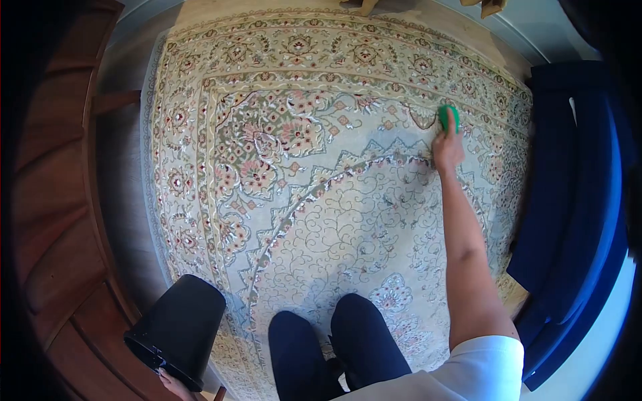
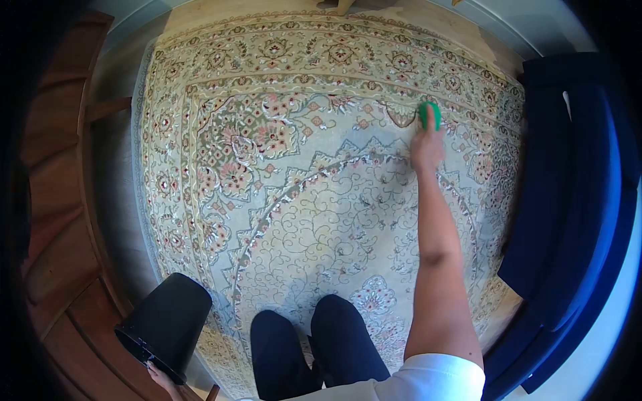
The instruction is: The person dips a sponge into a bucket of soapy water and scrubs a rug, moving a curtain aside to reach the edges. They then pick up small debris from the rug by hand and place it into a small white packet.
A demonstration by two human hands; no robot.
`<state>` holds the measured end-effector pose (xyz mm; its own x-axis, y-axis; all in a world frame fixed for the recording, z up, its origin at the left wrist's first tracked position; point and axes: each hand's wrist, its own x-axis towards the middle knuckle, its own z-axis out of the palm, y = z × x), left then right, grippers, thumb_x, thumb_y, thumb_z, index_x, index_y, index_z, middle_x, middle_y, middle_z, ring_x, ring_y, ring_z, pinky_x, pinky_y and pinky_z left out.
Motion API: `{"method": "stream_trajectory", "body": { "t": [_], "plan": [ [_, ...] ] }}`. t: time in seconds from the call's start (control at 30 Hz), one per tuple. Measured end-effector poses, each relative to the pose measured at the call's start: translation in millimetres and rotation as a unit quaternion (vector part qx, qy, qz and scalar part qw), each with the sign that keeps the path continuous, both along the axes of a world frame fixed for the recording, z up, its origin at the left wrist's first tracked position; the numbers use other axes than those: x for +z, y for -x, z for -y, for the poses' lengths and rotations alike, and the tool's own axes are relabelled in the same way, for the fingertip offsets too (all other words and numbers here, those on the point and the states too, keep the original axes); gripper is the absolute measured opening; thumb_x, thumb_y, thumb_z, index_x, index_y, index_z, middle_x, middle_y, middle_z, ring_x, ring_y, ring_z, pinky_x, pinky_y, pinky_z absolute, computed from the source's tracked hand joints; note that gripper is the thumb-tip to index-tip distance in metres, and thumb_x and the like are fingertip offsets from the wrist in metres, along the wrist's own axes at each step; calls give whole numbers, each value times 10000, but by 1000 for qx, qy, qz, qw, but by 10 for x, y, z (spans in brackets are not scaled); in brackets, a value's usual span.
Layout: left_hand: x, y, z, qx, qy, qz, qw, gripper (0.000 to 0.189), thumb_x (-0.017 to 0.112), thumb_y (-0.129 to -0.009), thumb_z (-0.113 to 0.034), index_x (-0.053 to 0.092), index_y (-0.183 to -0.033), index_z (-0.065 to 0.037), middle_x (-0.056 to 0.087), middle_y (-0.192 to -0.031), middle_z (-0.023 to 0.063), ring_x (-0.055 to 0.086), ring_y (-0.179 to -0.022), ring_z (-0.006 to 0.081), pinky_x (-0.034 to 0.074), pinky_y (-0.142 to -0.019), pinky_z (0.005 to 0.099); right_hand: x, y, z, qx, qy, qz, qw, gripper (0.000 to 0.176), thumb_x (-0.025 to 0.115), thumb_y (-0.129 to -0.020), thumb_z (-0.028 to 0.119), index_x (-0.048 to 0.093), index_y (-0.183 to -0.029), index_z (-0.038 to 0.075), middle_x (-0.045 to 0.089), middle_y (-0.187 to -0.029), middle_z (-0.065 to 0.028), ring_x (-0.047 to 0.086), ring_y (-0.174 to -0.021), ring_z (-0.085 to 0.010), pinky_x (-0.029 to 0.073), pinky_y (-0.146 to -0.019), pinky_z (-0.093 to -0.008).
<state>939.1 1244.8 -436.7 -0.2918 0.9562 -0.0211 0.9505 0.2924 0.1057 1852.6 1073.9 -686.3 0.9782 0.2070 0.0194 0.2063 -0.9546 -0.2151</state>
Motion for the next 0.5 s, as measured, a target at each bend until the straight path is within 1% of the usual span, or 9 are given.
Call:
{"method": "stream_trajectory", "body": {
  "t": [0.1, 0.17, 0.2, 0.27, 0.3, 0.33, 0.37, 0.4, 0.5],
  "plan": [
    [3, -101, 53, 7, -5, -18, 1000, 499, 418, -979, -338, 504, -1223, 89, 547, -1214, 255, 533, -1111, 324, 377, -963, 344, -109, 92, -258, -96, 19, 4, 995, 587, 470, -833, 108, 386, -1345, 382, 532, -1146, -184, 617, -747, -360, 491, -625, -460],
    [1, -229, 80, 11, -11, -29, 999, 489, 423, -979, -324, 507, -1218, 94, 554, -1209, 250, 534, -1117, 315, 377, -971, 342, -238, 283, -831, 0, -36, 62, 997, 609, 503, -815, 118, 374, -1341, 396, 560, -1073, -171, 615, -779, -360, 487, -613, -443],
    [44, -267, 85, 8, -9, -41, 999, 478, 428, -979, -309, 509, -1213, 99, 560, -1204, 245, 535, -1123, 305, 377, -979, 341, -216, 461, -1230, 111, -134, 35, 984, 586, 498, -812, 109, 406, -1332, 362, 563, -1114, -155, 619, -814, -345, 489, -608, -431],
    [19, -163, 109, 33, -17, -9, 999, 475, 431, -979, -311, 512, -1215, 93, 563, -1211, 224, 537, -1121, 295, 376, -978, 335, -324, 995, -2047, 265, -76, 17, 961, 538, 510, -813, 98, 441, -1306, 300, 574, -1113, -163, 623, -828, -340, 495, -606, -441],
    [19, -119, 110, 28, -14, 6, 999, 475, 431, -979, -314, 514, -1211, 92, 568, -1204, 218, 539, -1118, 284, 376, -975, 331, -204, 1423, -2294, 337, -127, 48, 932, 510, 507, -830, 103, 442, -1299, 291, 585, -1023, -170, 620, -760, -344, 495, -594, -444],
    [8, -104, 106, 23, -14, 24, 999, 476, 431, -979, -316, 517, -1208, 92, 574, -1197, 212, 542, -1114, 274, 377, -973, 326, -185, 1822, -2468, 387, -60, -15, 920, 498, 489, -848, 100, 435, -1306, 289, 571, -974, -168, 618, -687, -314, 488, -526, -411],
    [17, -152, 106, 44, -11, 24, 999, 475, 434, -980, -315, 514, -1208, 93, 585, -1185, 196, 549, -1098, 243, 379, -963, 317, -202, 2285, -2508, 446, 18, 63, 893, 541, 488, -810, 65, 426, -1310, 262, 513, -876, -116, 577, -694, -234, 482, -486, -349],
    [-2, -204, 117, 51, -13, 23, 998, 475, 434, -980, -315, 514, -1208, 93, 585, -1185, 196, 549, -1098, 243, 379, -963, 317, -167, 2735, -2336, 511, 27, 50, 858, 547, 474, -816, 55, 413, -1319, 260, 503, -890, -123, 565, -682, -231, 486, -486, -327],
    [2, -270, 115, 52, -27, 67, 996, 438, 447, -981, -284, 520, -1207, 85, 602, -1159, 147, 546, -1044, 176, 380, -944, 289, -48, 3546, -1450, 691, -76, -72, 715, 529, 449, -860, 100, 374, -1360, 254, 502, -992, -158, 580, -822, -285, 529, -562, -341]
  ]
}}
